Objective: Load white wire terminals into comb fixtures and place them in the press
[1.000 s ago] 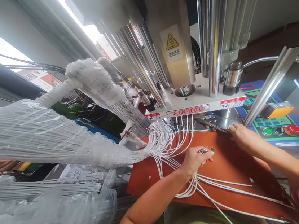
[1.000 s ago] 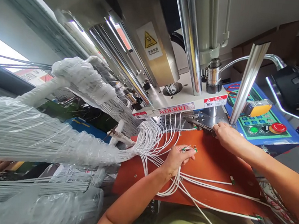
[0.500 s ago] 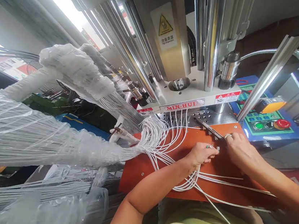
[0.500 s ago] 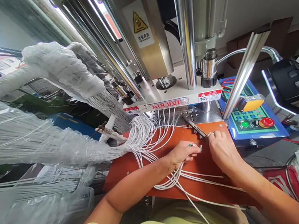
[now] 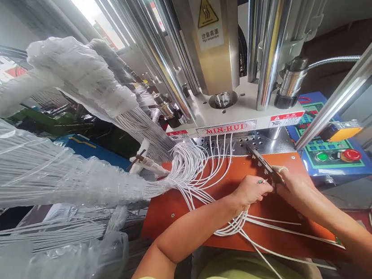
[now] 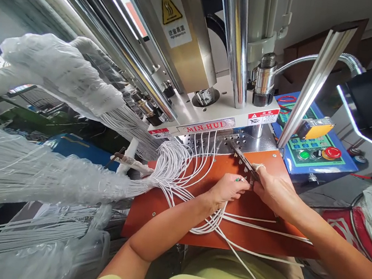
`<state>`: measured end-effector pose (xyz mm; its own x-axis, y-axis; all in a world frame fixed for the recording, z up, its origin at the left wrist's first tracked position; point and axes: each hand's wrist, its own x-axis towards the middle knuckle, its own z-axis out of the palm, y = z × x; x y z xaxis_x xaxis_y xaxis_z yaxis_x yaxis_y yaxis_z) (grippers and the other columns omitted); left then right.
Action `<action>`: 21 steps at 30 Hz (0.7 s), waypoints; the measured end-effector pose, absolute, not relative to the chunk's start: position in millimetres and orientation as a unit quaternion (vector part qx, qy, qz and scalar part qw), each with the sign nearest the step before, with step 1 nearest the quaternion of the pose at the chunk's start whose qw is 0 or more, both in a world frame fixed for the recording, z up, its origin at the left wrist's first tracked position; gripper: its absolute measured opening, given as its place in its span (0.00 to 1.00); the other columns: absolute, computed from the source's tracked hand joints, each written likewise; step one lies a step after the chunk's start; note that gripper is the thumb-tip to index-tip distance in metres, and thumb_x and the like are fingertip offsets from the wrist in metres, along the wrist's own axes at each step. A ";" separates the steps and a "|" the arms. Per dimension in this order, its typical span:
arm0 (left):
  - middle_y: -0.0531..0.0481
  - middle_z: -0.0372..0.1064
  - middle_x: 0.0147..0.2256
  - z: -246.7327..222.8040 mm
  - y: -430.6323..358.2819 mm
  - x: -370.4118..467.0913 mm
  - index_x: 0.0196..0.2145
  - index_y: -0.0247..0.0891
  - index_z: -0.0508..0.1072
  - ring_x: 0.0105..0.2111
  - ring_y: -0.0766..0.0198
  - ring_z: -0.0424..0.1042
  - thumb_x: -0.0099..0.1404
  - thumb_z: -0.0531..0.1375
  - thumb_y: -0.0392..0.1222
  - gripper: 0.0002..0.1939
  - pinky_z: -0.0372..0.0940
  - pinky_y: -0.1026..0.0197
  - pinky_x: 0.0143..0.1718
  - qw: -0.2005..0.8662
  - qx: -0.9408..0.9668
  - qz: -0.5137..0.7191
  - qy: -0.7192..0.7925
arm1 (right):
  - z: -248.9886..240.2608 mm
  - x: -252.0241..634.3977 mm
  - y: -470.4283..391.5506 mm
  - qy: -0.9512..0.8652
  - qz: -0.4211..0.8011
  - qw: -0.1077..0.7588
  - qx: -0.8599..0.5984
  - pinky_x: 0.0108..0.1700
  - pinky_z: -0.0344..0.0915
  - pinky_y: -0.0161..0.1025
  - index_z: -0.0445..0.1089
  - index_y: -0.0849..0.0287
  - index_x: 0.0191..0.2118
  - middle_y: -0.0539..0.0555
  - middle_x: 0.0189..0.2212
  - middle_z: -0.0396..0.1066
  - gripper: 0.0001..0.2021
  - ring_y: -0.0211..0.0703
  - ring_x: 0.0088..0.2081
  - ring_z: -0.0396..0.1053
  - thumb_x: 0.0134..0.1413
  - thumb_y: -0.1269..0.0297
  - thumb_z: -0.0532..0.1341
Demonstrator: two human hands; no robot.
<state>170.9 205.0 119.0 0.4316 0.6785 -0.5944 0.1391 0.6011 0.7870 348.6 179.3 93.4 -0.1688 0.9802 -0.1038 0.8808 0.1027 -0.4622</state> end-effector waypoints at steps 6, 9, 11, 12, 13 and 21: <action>0.62 0.47 0.16 117.6 206.0 175.1 0.19 0.39 0.56 0.15 0.78 0.42 0.48 0.65 0.41 0.17 0.32 0.65 0.18 0.738 0.400 0.189 0.509 | 99.0 344.0 175.1 -0.741 0.217 0.098 -0.628 0.32 0.61 0.39 0.54 0.57 0.61 0.54 0.31 0.73 0.23 0.49 0.30 0.73 0.60 0.65 0.48; 0.63 0.45 0.16 118.9 206.6 175.6 0.20 0.40 0.55 0.15 0.78 0.41 0.48 0.67 0.43 0.21 0.32 0.66 0.18 0.736 0.393 0.193 0.516 | 102.2 342.6 175.5 -0.748 0.212 0.089 -0.623 0.31 0.60 0.40 0.55 0.59 0.59 0.55 0.30 0.73 0.21 0.49 0.28 0.72 0.60 0.67 0.48; 0.63 0.45 0.17 119.8 207.5 174.0 0.21 0.39 0.55 0.15 0.78 0.41 0.49 0.68 0.43 0.21 0.32 0.66 0.18 0.746 0.391 0.187 0.506 | 104.4 343.7 176.7 -0.740 0.233 0.076 -0.626 0.30 0.60 0.40 0.55 0.59 0.58 0.55 0.30 0.73 0.21 0.49 0.28 0.72 0.59 0.68 0.47; 0.63 0.45 0.17 120.2 208.1 172.7 0.21 0.39 0.57 0.15 0.78 0.42 0.50 0.68 0.43 0.20 0.32 0.66 0.18 0.754 0.392 0.182 0.495 | 105.3 344.7 177.3 -0.740 0.253 0.078 -0.618 0.31 0.61 0.40 0.55 0.59 0.58 0.56 0.31 0.74 0.21 0.49 0.29 0.73 0.59 0.67 0.48; 0.63 0.47 0.17 120.5 208.8 171.3 0.22 0.39 0.58 0.15 0.78 0.43 0.51 0.67 0.43 0.18 0.33 0.67 0.18 0.762 0.394 0.179 0.481 | 105.7 345.8 177.8 -0.742 0.275 0.089 -0.605 0.32 0.63 0.41 0.54 0.58 0.59 0.57 0.34 0.75 0.22 0.51 0.32 0.74 0.60 0.64 0.50; 0.52 0.67 0.25 119.6 211.7 149.6 0.33 0.33 0.69 0.20 0.73 0.63 0.56 0.65 0.50 0.16 0.53 0.69 0.20 0.780 0.433 0.195 0.409 | 94.7 345.7 174.3 -0.727 0.276 0.149 -0.611 0.41 0.68 0.45 0.54 0.53 0.58 0.59 0.45 0.75 0.21 0.54 0.41 0.76 0.63 0.52 0.53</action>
<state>149.6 211.7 119.6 0.5899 0.6575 -0.4687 0.0497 0.5498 0.8338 345.7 174.3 94.7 -0.2081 0.9706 -0.1210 0.8064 0.1002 -0.5828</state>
